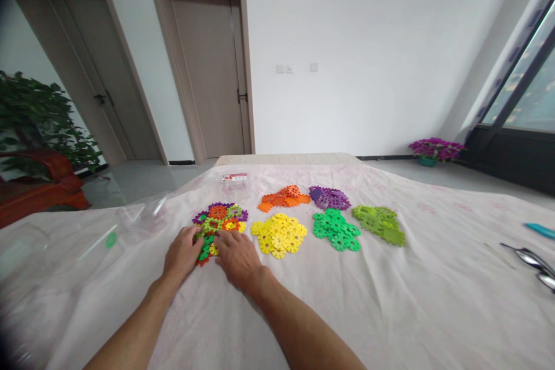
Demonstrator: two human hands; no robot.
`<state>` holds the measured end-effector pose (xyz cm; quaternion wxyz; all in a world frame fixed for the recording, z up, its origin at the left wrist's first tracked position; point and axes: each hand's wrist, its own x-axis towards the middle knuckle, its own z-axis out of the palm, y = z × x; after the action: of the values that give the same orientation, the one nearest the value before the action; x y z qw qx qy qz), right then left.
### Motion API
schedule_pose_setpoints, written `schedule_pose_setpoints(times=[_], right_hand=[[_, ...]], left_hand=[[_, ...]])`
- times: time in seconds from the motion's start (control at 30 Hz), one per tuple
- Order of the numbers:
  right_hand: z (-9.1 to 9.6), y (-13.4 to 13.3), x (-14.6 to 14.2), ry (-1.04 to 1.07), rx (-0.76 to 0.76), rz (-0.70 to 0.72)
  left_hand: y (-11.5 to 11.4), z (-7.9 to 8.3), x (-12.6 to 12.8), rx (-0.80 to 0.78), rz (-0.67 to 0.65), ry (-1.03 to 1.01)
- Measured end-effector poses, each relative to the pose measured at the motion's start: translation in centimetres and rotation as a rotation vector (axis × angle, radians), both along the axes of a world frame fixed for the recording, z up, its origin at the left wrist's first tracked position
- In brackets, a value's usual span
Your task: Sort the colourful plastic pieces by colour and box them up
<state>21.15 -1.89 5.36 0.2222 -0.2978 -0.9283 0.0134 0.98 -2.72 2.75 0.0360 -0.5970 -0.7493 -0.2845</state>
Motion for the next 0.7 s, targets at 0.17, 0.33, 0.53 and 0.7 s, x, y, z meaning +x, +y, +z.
schedule_pose_setpoints(times=[0.17, 0.33, 0.53, 0.7], right_hand=[[0.1, 0.0, -0.2, -0.053, -0.015, 0.085], [-0.6, 0.0, -0.2, -0.034, 0.024, 0.066], [-1.0, 0.7, 0.8, 0.122, -0.015, -0.067], [-0.3, 2.1, 3.3, 0.303, 0.009, -0.244]], left_hand=[[-0.1, 0.1, 0.1, -0.004, 0.007, 0.002], [-0.1, 0.2, 0.1, -0.006, -0.002, 0.000], [0.1, -0.2, -0.1, -0.008, -0.006, -0.027], [0.2, -0.4, -0.3, -0.006, -0.021, -0.039]])
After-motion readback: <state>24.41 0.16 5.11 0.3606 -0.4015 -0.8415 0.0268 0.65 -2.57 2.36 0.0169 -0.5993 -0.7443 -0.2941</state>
